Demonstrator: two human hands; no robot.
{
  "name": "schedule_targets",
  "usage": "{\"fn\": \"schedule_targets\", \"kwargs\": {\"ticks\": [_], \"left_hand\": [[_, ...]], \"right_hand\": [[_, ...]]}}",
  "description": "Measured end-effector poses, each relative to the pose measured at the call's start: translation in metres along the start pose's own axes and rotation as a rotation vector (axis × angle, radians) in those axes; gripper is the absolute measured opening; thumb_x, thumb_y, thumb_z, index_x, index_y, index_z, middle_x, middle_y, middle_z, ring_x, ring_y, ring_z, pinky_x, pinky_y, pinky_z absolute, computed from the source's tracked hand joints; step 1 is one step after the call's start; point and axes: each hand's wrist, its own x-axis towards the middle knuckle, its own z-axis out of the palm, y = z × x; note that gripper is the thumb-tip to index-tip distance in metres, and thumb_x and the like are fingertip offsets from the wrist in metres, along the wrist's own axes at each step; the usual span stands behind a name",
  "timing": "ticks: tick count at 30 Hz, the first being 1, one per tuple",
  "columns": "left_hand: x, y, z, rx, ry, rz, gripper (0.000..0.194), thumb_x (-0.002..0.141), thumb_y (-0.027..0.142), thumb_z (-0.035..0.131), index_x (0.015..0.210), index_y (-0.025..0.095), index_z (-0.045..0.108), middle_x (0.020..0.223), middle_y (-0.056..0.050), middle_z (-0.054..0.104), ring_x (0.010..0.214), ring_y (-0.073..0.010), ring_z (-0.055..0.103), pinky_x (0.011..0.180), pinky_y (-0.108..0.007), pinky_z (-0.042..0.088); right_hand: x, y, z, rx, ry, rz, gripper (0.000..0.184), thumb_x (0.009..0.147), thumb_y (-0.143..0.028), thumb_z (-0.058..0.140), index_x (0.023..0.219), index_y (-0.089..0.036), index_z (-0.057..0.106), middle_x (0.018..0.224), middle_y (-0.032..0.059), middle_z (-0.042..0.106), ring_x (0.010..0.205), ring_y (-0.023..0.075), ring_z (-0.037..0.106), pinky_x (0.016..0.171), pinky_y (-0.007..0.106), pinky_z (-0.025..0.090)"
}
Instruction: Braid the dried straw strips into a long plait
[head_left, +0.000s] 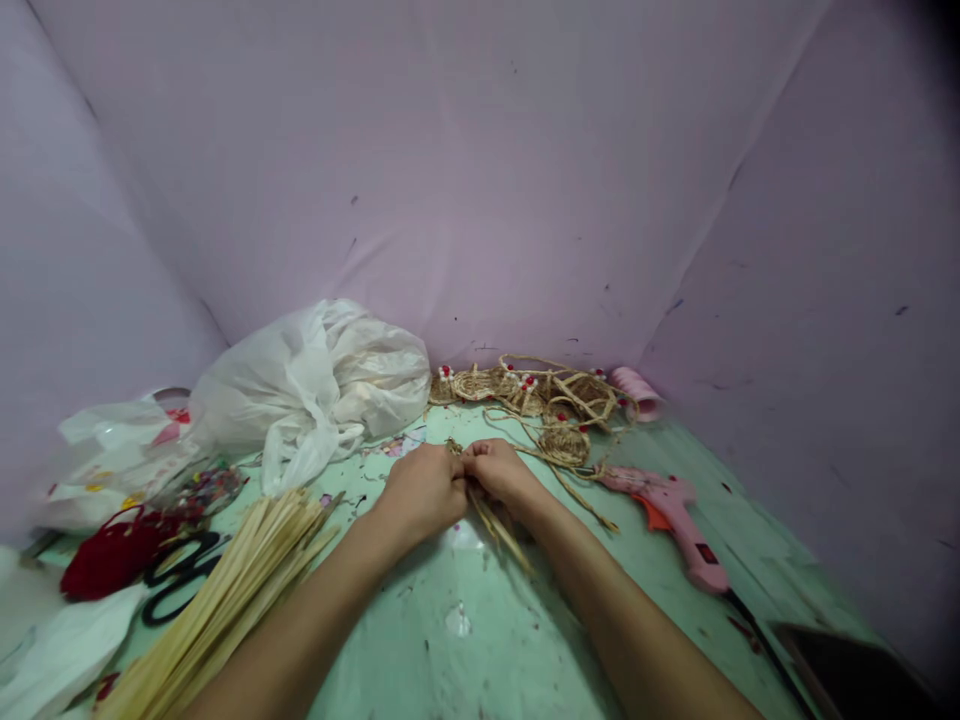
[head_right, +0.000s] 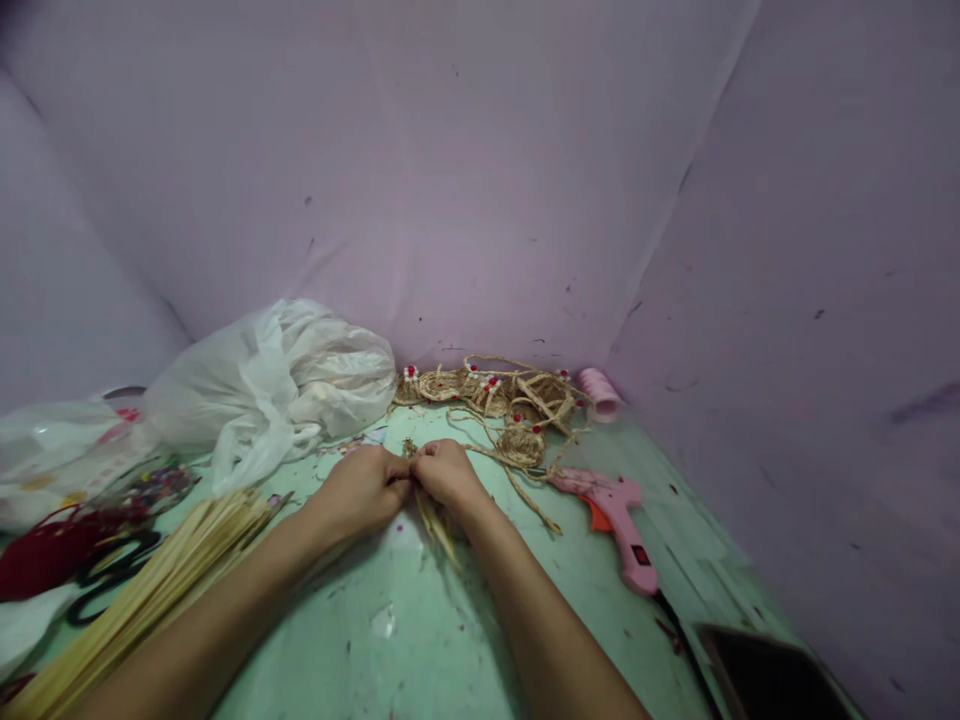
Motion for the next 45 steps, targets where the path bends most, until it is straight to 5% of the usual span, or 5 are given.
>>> {"fn": "schedule_targets", "kwargs": {"ticks": [8,13,18,30,45], "left_hand": [[-0.001,-0.001,-0.008,-0.189,-0.057,0.055,0.014,0.064,0.018,0.046,0.056,0.015,0.057,0.055,-0.003,0.056,0.055,-0.0147,0.052,0.051,-0.023,0.033],[0.014,-0.020,-0.007,-0.896,0.028,-0.502,0.012,0.063,0.014,0.046,0.073,0.013,0.053,0.045,0.003,0.049,0.032,-0.0077,0.039,0.034,-0.020,0.023],[0.022,-0.016,0.002,-1.249,-0.067,-0.607,0.016,0.059,0.006,0.046,0.074,0.012,0.049,0.043,0.003,0.049,0.029,-0.0060,0.037,0.030,-0.017,0.020],[0.025,-0.025,0.012,-0.959,-0.214,-0.498,0.010,0.057,0.014,0.048,0.047,0.014,0.046,0.032,0.005,0.034,0.026,-0.0050,0.028,0.029,-0.017,0.016],[0.022,-0.025,0.021,-1.109,-0.140,-0.545,0.013,0.052,0.015,0.044,0.040,0.014,0.041,0.030,0.004,0.035,0.025,-0.0041,0.027,0.030,-0.018,0.012]], "right_hand": [[-0.002,-0.001,0.002,0.072,-0.018,-0.026,0.010,0.050,-0.005,0.043,0.050,-0.014,0.046,0.040,-0.0057,0.040,0.038,0.0047,0.030,0.039,0.018,0.020],[-0.004,-0.005,0.000,0.070,-0.039,-0.028,0.010,0.059,-0.010,0.045,0.051,-0.015,0.046,0.037,-0.0062,0.035,0.035,0.0047,0.026,0.039,0.020,0.017],[0.000,-0.001,0.000,0.085,-0.069,-0.053,0.012,0.063,-0.011,0.046,0.051,-0.015,0.046,0.039,-0.0054,0.037,0.037,0.0053,0.027,0.040,0.020,0.019],[-0.018,-0.012,-0.013,-0.890,0.060,-0.496,0.019,0.074,-0.023,0.045,0.082,-0.018,0.061,0.077,0.0063,0.065,0.068,0.0150,0.054,0.056,0.024,0.029],[-0.041,-0.032,0.013,-0.831,0.136,-0.283,0.013,0.063,-0.017,0.055,0.066,-0.014,0.067,0.068,0.0136,0.064,0.061,0.0192,0.055,0.051,0.026,0.027]]}}
